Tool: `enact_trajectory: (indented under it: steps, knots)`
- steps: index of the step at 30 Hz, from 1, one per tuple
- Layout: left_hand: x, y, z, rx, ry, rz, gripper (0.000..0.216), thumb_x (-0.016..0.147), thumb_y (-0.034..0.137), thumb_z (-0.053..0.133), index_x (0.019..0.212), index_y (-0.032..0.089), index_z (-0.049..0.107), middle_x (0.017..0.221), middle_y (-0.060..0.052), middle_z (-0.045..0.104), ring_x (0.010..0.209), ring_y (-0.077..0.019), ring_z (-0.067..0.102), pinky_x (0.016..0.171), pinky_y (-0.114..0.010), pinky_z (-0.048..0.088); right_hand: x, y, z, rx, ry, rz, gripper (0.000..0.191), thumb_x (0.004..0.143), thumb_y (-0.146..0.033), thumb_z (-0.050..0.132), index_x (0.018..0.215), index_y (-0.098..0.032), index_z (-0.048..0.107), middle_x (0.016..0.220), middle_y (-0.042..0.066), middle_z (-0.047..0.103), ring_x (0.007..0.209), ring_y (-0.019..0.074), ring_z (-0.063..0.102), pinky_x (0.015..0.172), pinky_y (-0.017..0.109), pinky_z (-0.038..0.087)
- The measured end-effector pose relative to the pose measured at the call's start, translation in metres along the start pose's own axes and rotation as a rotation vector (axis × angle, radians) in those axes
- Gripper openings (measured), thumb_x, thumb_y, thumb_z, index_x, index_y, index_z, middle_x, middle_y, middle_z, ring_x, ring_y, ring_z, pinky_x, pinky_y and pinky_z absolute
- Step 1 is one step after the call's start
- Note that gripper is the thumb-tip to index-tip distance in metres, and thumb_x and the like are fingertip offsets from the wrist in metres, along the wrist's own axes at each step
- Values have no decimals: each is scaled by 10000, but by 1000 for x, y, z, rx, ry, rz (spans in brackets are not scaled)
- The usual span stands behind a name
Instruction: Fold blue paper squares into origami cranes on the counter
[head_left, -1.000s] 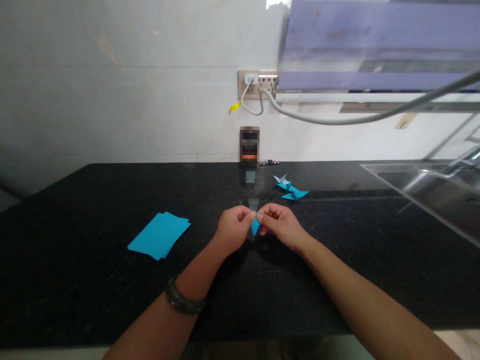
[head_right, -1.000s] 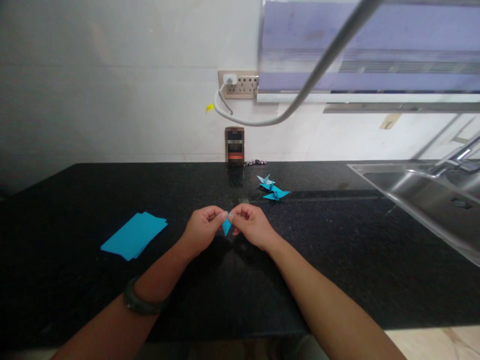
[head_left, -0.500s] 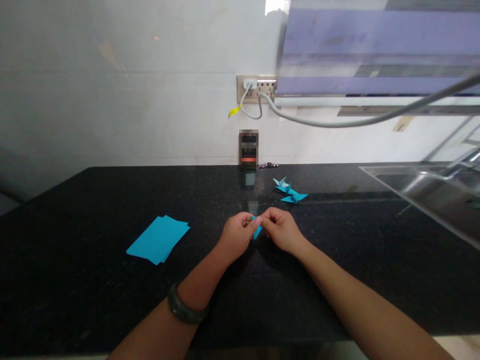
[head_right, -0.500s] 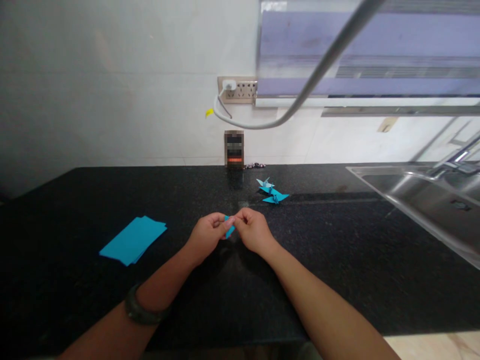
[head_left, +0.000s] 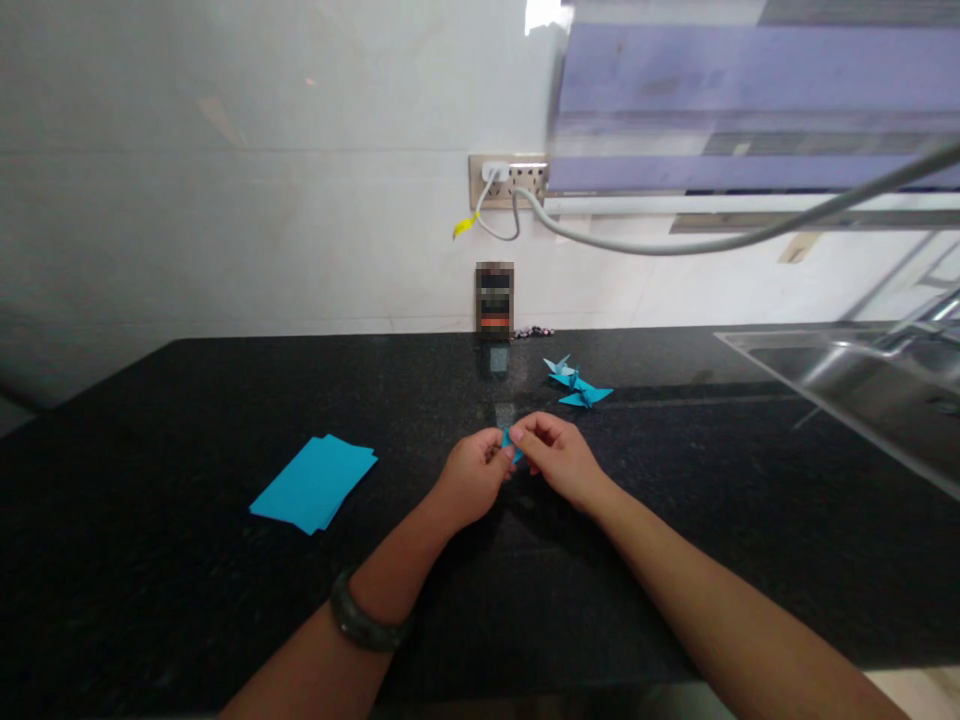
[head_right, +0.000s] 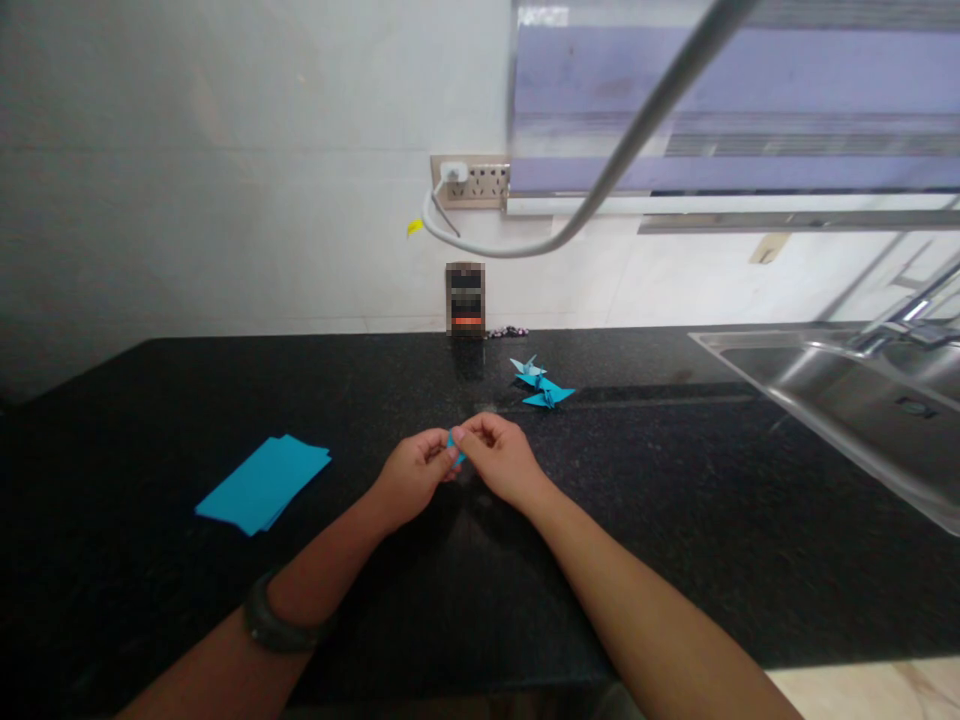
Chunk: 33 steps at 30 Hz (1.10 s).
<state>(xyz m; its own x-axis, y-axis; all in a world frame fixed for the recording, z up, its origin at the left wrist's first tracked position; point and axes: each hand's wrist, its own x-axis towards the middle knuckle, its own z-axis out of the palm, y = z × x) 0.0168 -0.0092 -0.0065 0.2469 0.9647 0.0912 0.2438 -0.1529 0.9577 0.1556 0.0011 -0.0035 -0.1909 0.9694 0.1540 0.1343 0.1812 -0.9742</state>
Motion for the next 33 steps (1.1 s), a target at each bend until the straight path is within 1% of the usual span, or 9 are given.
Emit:
enact_trajectory:
  steps: [3,6,8,13,16,18,21,25,33]
  knots:
    - [-2,1,0,220,-18,73,182,782,287,457,667,167,531,616,1,554,576,-124,502,537,-241,364,1,2,-1,-101,26,-62,222,721,-371,571,637,-169,533,569,-16,519,507,94,442,468,216,352]
    - [-3,5,0,329,1,85,210,790,280,435,623,170,499,582,11,530,551,-120,475,527,-242,334,0,3,-1,-219,99,-130,237,727,-341,556,574,-173,489,540,-21,492,522,100,429,497,224,340]
    - [-3,6,-1,321,21,76,215,788,282,434,611,172,487,568,17,521,537,-118,468,522,-241,327,0,1,0,-243,133,-143,246,733,-343,547,569,-172,480,535,-23,480,526,102,425,505,227,335]
    - [-1,1,-2,262,115,56,209,792,303,432,638,177,491,557,23,510,532,-123,478,524,-244,334,1,1,2,-129,48,-67,260,756,-412,526,683,-163,544,545,-32,475,459,84,406,445,215,325]
    - [1,-2,-3,239,155,59,205,795,308,432,649,179,494,563,23,513,538,-126,489,530,-246,342,3,6,1,-48,59,-16,267,747,-432,537,784,-168,542,552,-44,469,435,80,404,417,209,329]
    - [2,-4,-3,228,162,68,200,797,310,432,661,179,500,572,21,518,545,-127,494,533,-246,346,3,9,1,-19,64,23,281,741,-445,543,783,-168,533,549,-46,470,424,79,401,406,208,330]
    - [3,-5,-3,215,139,66,202,800,320,429,682,178,509,585,18,528,553,-128,500,535,-244,350,3,9,0,-66,31,12,297,758,-449,521,672,-165,517,525,-41,462,424,76,397,414,208,322]
    - [1,-5,-2,209,72,65,202,794,320,440,679,174,518,585,15,533,552,-126,495,533,-241,352,2,6,-1,-160,4,-64,241,781,-387,504,699,-165,543,534,-38,467,458,84,408,451,210,330]
    - [0,-1,0,138,58,31,213,780,334,462,658,167,514,577,1,547,547,-126,506,542,-248,376,-3,2,2,-371,146,-149,243,799,-334,490,622,-169,518,550,-16,500,533,106,452,518,224,358]
